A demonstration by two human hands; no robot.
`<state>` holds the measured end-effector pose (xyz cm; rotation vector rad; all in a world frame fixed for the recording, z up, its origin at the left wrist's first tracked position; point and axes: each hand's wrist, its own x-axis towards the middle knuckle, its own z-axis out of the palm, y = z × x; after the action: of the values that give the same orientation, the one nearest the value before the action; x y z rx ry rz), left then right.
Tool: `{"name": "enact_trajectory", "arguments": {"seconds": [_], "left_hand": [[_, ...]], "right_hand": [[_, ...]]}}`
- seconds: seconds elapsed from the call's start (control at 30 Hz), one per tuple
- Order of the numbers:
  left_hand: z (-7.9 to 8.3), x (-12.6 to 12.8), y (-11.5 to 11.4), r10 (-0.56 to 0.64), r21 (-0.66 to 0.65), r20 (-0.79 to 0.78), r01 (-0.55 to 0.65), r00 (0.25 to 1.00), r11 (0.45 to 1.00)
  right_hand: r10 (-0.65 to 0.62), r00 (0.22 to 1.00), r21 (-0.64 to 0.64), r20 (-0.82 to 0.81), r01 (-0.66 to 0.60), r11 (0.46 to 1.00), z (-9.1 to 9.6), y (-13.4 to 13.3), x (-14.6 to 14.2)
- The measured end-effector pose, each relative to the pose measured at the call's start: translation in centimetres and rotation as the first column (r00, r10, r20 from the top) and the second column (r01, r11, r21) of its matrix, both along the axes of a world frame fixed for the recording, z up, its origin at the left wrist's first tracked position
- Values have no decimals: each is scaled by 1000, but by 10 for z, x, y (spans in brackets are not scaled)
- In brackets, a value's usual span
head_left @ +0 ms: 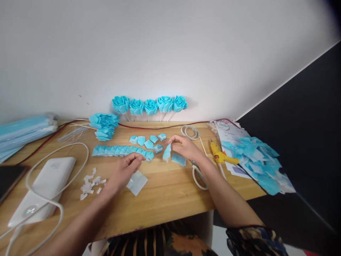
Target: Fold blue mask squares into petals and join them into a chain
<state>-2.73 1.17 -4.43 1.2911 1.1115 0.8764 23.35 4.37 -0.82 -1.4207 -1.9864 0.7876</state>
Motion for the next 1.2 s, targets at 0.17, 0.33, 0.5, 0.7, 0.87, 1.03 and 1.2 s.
{"name": "enact_trajectory", "arguments": {"seconds": [0.17,0.33,0.5,0.7,0.87,1.03,1.2], "left_hand": [[5,-1,0,35,6,17,-35,999,999],[11,-1,1,101,4,30,-101,994,995],[14,-1,0,91,14,49,-92,995,996],[15,1,-3,85,-1,65,-86,994,996],[11,0,-2,77,-7,37,-77,996,997],[6,-2,1,87,15,1,-87,996,996],[7,-3,1,66,10,-21,-66,998,998]], "right_hand": [[44,989,-173,-140,-68,983,9,-34,-9],[51,991,-114,127,-36,993,0,-65,-15],[-295,917,210,267,243,947,-9,-94,18],[-363,856,224,368,297,928,-39,-136,46],[-530,773,287,349,450,845,-60,-124,49],[-525,740,318,421,422,849,-51,-89,67],[-491,732,389,471,327,861,-25,-73,60]]}}
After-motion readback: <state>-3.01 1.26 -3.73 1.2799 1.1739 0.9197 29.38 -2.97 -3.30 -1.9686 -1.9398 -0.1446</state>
